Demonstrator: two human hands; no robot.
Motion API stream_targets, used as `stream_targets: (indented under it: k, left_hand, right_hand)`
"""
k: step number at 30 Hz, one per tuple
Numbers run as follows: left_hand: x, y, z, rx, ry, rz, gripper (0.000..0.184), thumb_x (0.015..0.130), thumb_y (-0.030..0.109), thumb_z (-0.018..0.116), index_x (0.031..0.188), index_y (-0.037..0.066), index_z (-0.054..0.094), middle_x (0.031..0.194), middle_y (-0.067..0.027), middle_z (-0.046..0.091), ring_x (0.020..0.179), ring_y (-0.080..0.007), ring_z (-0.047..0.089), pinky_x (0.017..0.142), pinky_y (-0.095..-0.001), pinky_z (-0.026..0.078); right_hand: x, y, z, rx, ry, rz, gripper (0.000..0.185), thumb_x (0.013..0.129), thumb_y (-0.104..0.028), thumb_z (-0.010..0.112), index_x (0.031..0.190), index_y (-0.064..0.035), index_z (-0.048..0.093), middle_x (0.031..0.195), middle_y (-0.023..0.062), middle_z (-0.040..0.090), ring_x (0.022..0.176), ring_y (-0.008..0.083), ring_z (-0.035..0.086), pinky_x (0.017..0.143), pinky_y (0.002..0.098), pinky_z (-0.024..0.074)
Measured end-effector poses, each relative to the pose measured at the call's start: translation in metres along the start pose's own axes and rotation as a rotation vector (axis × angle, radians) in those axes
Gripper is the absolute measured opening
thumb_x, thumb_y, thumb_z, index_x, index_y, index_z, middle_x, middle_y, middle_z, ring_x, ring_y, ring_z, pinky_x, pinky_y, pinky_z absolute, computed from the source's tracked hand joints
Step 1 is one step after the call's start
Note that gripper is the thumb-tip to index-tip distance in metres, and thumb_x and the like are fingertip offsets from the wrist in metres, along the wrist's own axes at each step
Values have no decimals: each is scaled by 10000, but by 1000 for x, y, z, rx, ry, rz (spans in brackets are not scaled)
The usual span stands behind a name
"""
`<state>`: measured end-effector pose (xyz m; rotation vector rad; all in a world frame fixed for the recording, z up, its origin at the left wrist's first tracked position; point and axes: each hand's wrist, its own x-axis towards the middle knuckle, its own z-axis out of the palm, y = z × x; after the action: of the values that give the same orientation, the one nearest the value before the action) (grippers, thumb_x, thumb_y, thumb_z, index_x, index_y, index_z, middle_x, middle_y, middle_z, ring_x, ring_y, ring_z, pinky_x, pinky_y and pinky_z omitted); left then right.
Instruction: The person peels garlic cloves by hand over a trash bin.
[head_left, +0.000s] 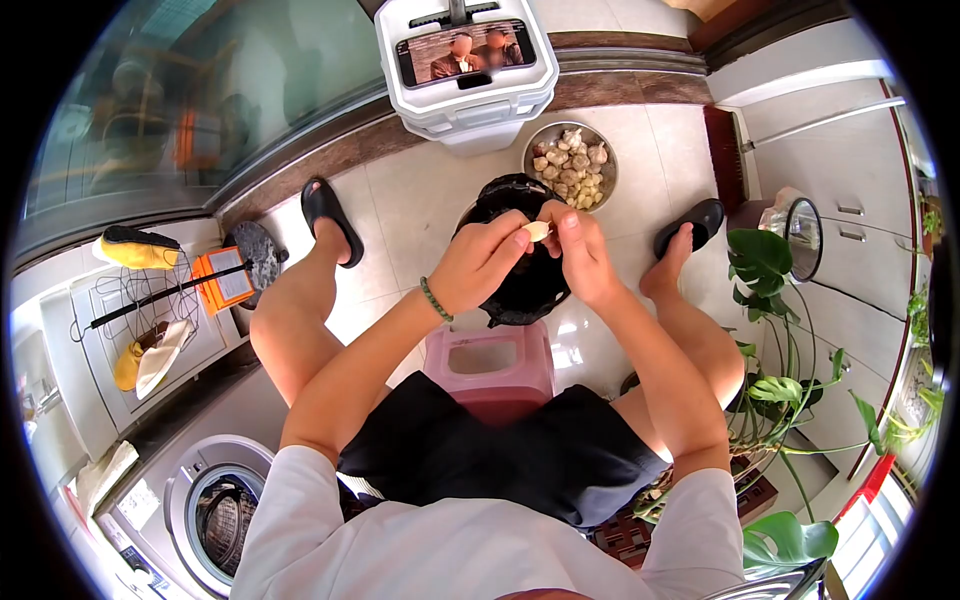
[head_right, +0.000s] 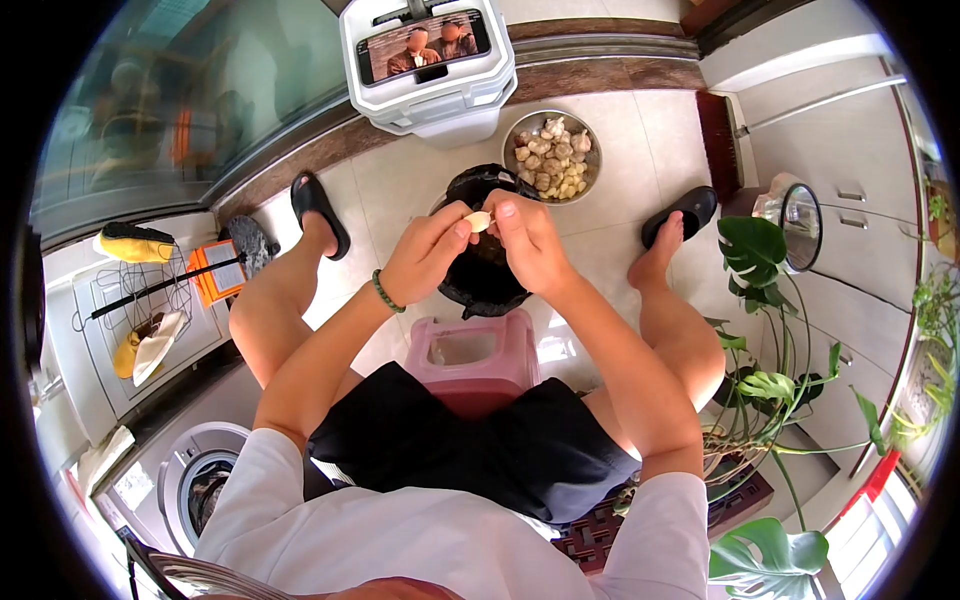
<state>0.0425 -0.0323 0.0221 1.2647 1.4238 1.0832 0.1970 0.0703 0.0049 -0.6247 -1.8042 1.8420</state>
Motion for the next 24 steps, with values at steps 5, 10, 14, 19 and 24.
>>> stream_targets:
  k: [5,10,14,19,24]
  left_hand:
    - [-1,-11,3,82,57,113,227,999,226,458,918,20,505,728,-138,565,629,-296,561,594,-375,416]
    - [-2,-26,18,-274,78,-51,284,1039,281,399,902,47,482,678,-51,483,580,-171,474,552,-313,388]
    - [-3,-31,25,-707,77,-271,368,1055,404,341,952,92,506,686,62,365,581,-41,303,523,-203,291]
    - [-2,-27,29,-629,183,-243,374,1061,378,344,885,76,478,690,51,374,609,-50,348,539,-206,313]
    - [-4,-27,27,-442,223,-153,389,1063,363,343,875,57,491,701,41,406,618,-53,356,541,-219,324]
  right_hand:
    - [0,1,2,-244,31,-42,333,963,-181,578,701,11,504,639,59,466,587,139,429,531,292,363]
    - [4,3,12,-271,130,-125,288,936,-124,593,701,13,498,630,93,453,547,204,409,514,328,370]
    - [5,9,16,-338,131,-114,266,933,-128,588,723,14,508,633,114,460,551,237,434,524,336,382]
    - [10,8,19,-328,125,-56,242,930,-134,577,758,18,497,659,158,483,577,290,490,547,364,405]
    - [10,21,20,-216,52,19,241,947,-136,541,770,16,485,669,164,478,598,315,480,570,375,413]
